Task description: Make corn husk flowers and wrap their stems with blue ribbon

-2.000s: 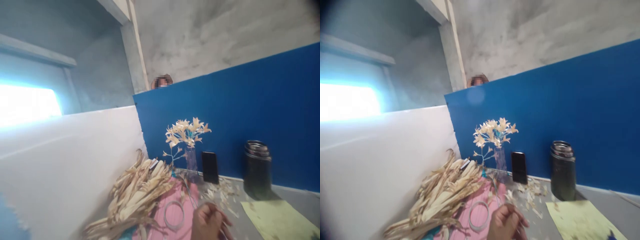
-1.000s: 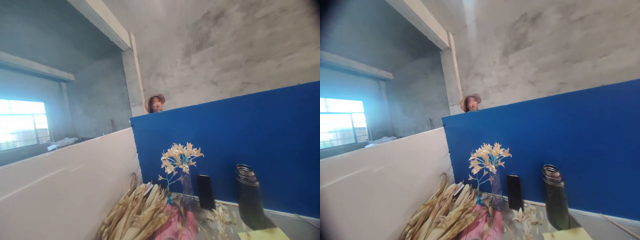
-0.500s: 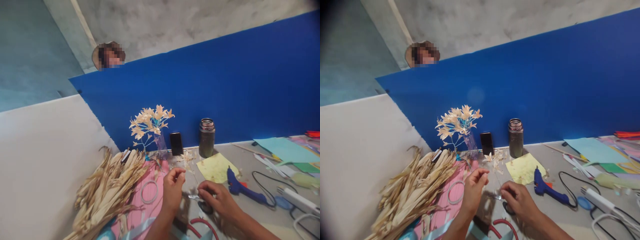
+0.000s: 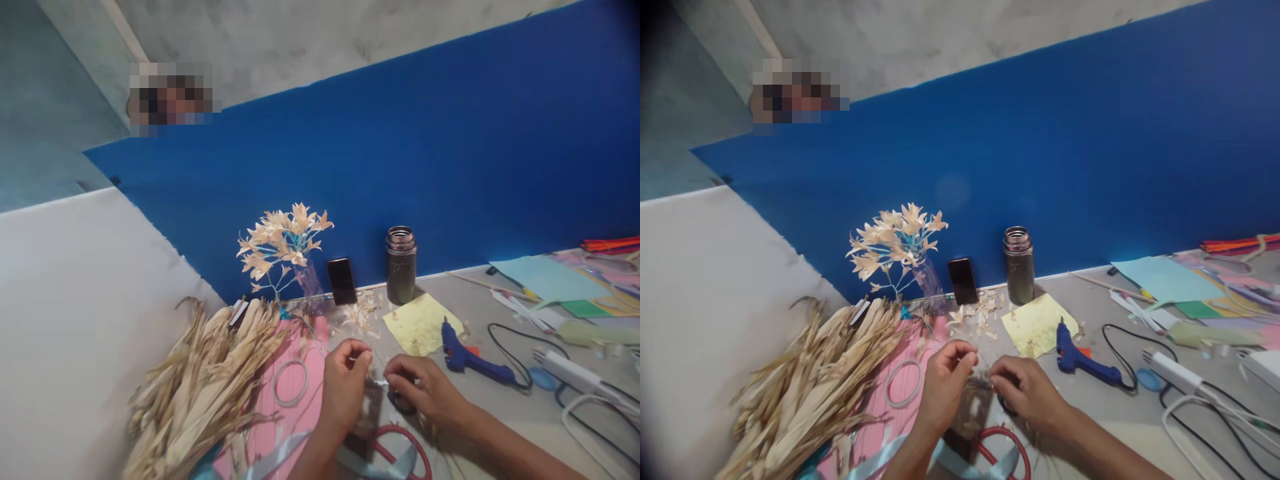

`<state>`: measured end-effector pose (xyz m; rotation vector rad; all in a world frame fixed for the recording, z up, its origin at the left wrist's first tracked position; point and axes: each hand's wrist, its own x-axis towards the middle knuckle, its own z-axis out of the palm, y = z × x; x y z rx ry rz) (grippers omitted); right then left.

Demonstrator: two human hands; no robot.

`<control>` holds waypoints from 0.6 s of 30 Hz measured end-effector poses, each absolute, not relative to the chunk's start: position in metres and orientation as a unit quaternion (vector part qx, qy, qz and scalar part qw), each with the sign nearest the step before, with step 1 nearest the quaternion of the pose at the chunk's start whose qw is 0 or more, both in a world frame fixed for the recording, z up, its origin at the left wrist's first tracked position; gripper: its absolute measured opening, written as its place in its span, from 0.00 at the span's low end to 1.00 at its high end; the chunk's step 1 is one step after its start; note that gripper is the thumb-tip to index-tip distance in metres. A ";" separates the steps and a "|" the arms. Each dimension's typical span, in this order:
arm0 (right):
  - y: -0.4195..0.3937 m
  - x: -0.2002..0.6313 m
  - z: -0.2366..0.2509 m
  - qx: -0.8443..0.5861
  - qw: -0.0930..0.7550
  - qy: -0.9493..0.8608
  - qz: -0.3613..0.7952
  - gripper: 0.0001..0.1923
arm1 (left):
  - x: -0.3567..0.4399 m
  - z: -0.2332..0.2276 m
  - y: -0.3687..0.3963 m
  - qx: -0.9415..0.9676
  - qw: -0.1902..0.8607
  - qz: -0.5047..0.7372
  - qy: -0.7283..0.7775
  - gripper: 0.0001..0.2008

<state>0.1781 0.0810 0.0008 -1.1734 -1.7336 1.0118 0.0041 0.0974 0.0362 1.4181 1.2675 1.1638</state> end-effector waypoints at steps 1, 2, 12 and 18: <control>0.081 0.179 0.003 -0.471 0.404 -0.672 0.405 0.13 | 0.000 0.035 0.097 0.581 0.430 0.457 0.519 0.07; 0.081 0.181 0.005 -0.480 0.410 -0.659 0.409 0.14 | -0.006 0.032 0.096 0.585 0.418 0.450 0.530 0.07; 0.093 0.197 -0.006 -0.583 0.337 -0.626 0.394 0.12 | -0.083 0.000 0.078 0.526 0.347 0.448 0.634 0.09; 0.098 0.204 -0.016 -0.590 0.290 -0.676 0.332 0.14 | -0.100 0.015 0.067 0.510 0.283 0.477 0.658 0.08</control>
